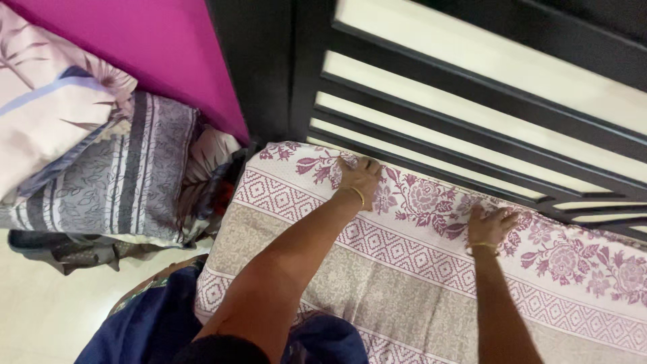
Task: The person folds a patterned bed sheet on a bed, aligning edges and smoothing the fabric. They then fold a second floral-patterned sheet over the first, tucking and smoothing it along the mattress edges.
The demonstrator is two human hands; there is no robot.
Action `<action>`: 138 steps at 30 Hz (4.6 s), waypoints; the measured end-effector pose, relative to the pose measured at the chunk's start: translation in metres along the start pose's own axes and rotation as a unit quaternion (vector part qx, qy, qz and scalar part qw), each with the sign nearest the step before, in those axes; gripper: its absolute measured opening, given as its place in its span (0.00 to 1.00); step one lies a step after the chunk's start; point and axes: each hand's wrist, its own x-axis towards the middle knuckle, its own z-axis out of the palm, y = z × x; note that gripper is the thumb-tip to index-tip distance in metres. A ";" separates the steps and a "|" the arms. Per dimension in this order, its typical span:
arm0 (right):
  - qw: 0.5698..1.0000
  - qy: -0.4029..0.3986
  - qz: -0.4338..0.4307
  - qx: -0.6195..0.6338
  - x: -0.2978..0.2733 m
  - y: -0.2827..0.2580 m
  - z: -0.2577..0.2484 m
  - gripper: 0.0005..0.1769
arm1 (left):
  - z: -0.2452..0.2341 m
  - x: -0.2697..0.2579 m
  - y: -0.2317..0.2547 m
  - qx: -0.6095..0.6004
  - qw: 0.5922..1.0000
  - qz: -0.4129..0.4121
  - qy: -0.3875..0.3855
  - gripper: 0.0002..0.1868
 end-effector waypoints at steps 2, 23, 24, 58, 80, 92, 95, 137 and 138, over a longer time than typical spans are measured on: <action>0.999 0.042 -0.009 0.011 -0.053 -0.032 0.016 0.50 | 0.002 0.000 -0.001 -0.007 1.000 0.005 -0.004 0.64; 0.988 -0.025 -0.073 -0.133 -0.165 -0.124 0.040 0.41 | 0.063 -0.089 -0.135 -0.014 0.980 -0.026 0.198 0.46; 0.989 -0.024 -0.071 -0.127 -0.166 -0.124 0.040 0.41 | 0.063 -0.087 -0.138 -0.012 0.979 -0.018 0.202 0.46; 0.998 -0.023 -0.013 -0.051 -0.227 -0.026 0.009 0.37 | 0.086 -0.174 -0.144 -0.051 0.979 -0.178 0.086 0.46; 0.983 -0.097 0.130 -0.089 -0.322 0.015 -0.042 0.37 | 0.113 -0.246 -0.113 -0.084 0.975 -0.202 0.027 0.50; 0.962 -0.094 0.249 -0.068 -0.346 0.133 -0.059 0.42 | 0.102 -0.265 -0.099 0.019 0.984 -0.175 -0.038 0.62; 0.953 -0.131 0.269 -0.044 -0.326 0.140 -0.072 0.41 | 0.092 -0.259 -0.094 0.025 0.981 -0.187 -0.049 0.66; 0.999 -0.013 0.026 -0.014 -0.038 0.184 -0.081 0.47 | -0.028 -0.043 0.048 -0.012 0.985 -0.093 -0.145 0.77; 0.999 -0.040 0.014 -0.020 -0.026 0.162 -0.074 0.47 | -0.031 -0.040 0.049 -0.020 0.984 -0.098 -0.145 0.78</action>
